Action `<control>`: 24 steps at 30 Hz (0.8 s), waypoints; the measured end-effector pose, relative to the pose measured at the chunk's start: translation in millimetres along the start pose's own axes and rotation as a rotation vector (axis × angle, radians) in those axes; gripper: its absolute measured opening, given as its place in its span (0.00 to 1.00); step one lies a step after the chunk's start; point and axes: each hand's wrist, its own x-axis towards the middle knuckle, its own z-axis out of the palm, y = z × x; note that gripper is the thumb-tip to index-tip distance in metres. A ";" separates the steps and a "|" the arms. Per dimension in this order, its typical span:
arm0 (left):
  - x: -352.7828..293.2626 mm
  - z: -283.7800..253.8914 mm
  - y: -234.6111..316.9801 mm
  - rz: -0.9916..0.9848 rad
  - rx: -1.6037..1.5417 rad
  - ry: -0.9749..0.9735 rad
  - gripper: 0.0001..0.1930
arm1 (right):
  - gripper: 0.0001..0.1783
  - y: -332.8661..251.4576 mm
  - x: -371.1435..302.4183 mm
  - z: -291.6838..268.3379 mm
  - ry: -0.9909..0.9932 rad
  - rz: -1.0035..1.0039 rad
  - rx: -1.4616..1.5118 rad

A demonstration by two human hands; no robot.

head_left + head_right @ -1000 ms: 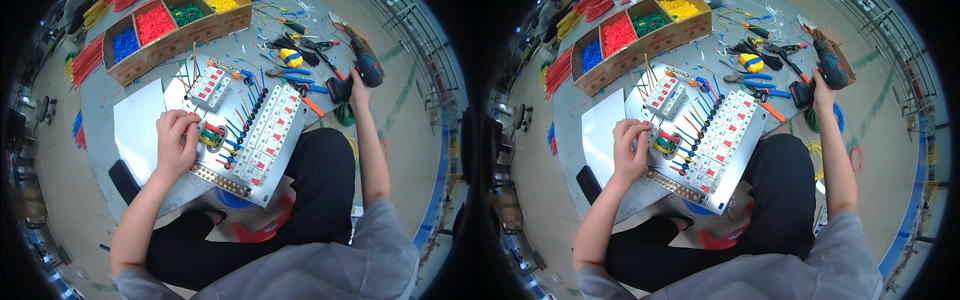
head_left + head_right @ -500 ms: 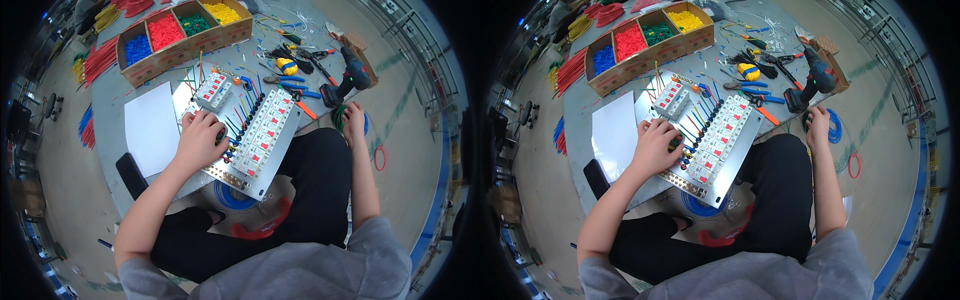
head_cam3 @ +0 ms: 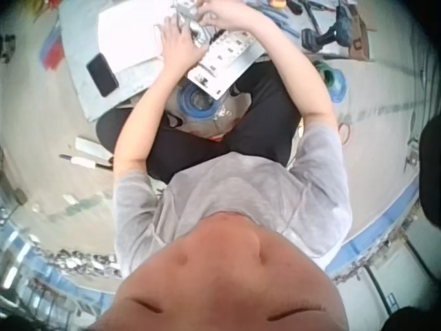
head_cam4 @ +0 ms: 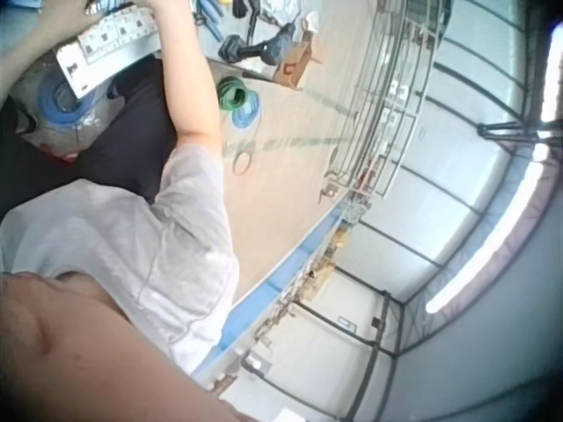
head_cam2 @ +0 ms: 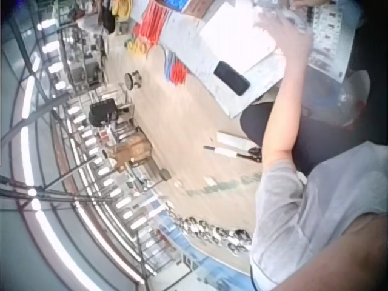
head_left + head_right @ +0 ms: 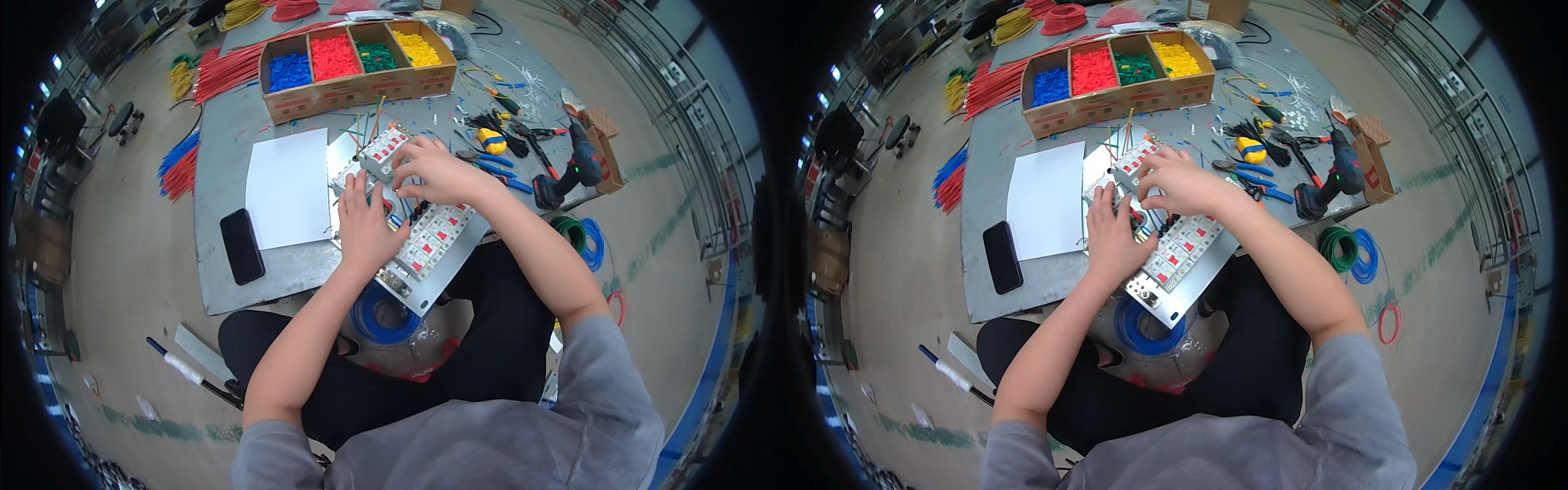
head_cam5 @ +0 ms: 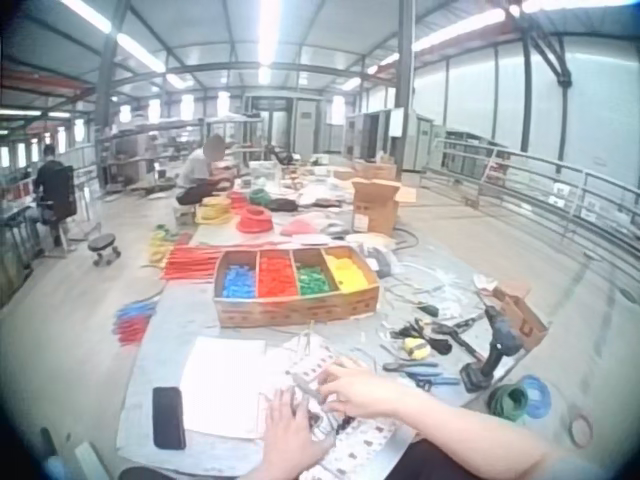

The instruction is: The person strips wire ends with pliers and inserts them into terminal blocks on an electrical panel. They then use a cordless drill to tighten the terminal screws, repeating this process for multiple wires.

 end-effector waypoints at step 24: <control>4.3 15.3 -1.0 -0.141 -0.076 -0.065 0.14 | 0.06 -6.1 19.3 31.9 0.216 -0.116 -0.018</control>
